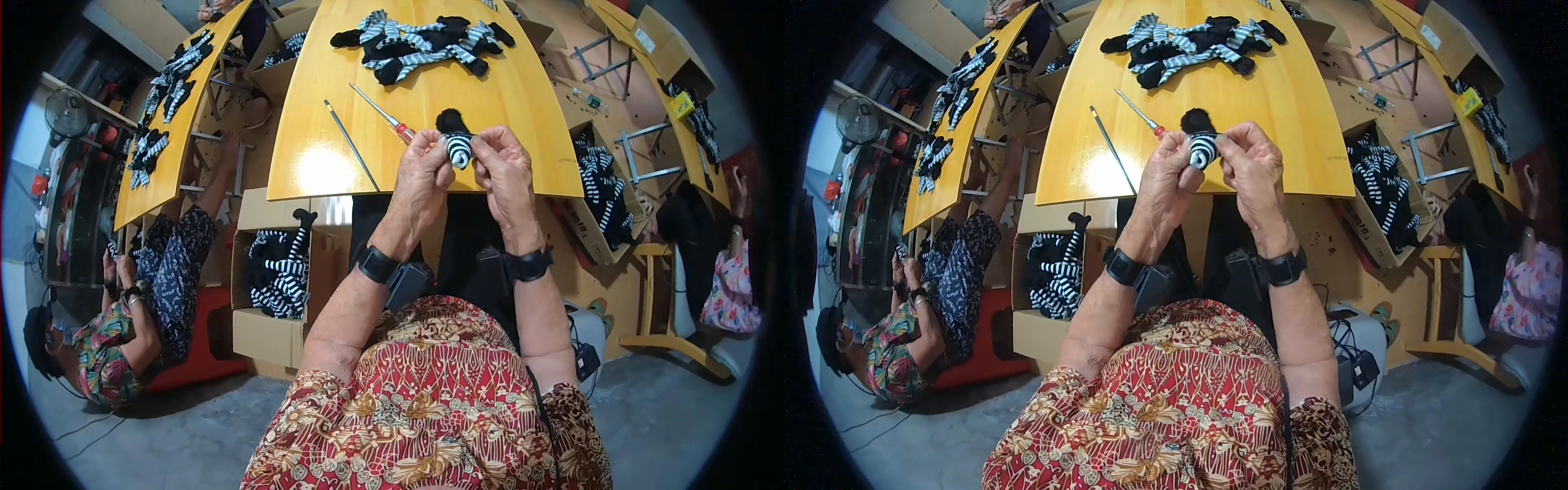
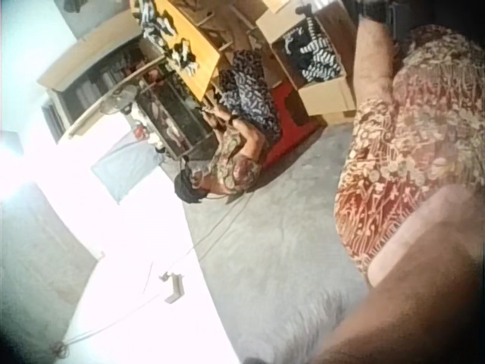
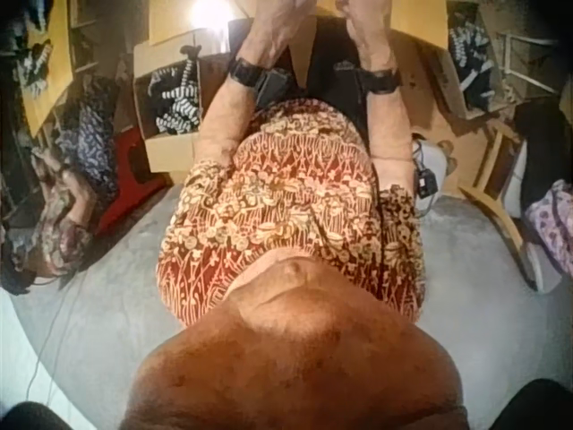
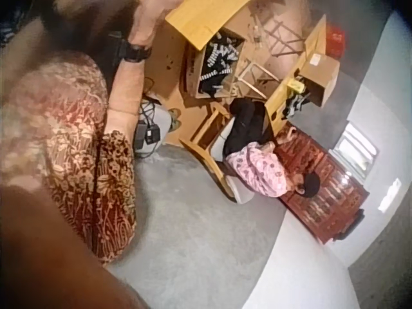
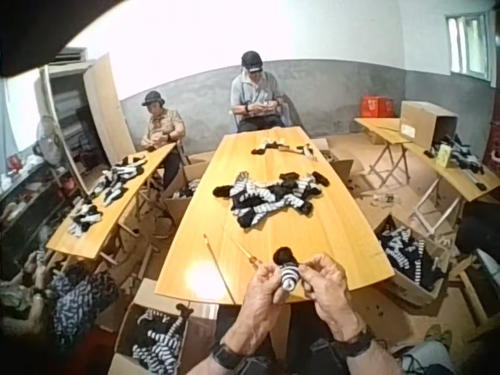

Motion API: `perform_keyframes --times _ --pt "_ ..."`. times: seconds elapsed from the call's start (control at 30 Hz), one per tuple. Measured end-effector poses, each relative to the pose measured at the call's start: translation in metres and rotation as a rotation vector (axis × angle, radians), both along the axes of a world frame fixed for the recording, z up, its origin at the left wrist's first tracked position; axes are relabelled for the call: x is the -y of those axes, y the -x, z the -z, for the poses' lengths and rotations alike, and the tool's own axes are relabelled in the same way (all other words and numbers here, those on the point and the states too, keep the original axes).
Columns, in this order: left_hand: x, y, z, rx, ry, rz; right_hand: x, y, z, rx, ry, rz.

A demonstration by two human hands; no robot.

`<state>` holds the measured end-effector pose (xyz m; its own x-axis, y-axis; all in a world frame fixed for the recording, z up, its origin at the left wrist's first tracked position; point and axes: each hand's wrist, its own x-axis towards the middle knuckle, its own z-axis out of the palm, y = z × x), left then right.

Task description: The person uses a screwdriver to manipulate the fabric of black and white striped socks, repeatedly inserting the tool into the toe and heel areas to adjust the shape. The person handles the socks one at a time, turning them over and inspecting them before placing them on the table.

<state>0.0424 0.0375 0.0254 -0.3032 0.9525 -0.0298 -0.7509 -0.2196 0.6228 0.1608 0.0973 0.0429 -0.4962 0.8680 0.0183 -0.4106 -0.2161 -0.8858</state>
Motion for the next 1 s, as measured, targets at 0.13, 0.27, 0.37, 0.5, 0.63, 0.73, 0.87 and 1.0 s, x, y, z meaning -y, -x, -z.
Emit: perform_keyframes --times 0.13,0.27,0.37,0.5,0.63,0.73,0.87,1.0 --pt "0.006 -0.004 0.000 -0.066 -0.068 0.200 -0.011 0.001 0.012 -0.066 -0.025 0.032" --pt "0.010 -0.004 0.002 -0.258 -0.008 -0.003 -0.006 0.000 0.007 -0.034 -0.005 0.069" --pt "0.005 -0.002 -0.005 -0.339 0.141 -0.136 -0.004 -0.002 0.013 -0.075 -0.026 0.026" --pt "0.006 -0.002 -0.003 -0.300 0.150 -0.148 0.005 0.003 0.002 -0.089 -0.007 -0.024" --pt "0.007 0.001 0.001 -0.158 0.113 -0.129 0.006 0.001 0.006 -0.001 -0.031 -0.026" --pt "0.008 -0.001 0.004 -0.028 0.003 0.028 -0.001 0.005 0.011 -0.036 0.007 0.025" --pt "0.013 -0.013 0.003 -0.064 -0.008 0.126 -0.009 0.004 0.018 -0.070 0.105 0.066" --pt "0.014 0.001 0.015 -0.106 0.058 -0.034 -0.006 -0.001 0.020 -0.089 0.134 -0.168"
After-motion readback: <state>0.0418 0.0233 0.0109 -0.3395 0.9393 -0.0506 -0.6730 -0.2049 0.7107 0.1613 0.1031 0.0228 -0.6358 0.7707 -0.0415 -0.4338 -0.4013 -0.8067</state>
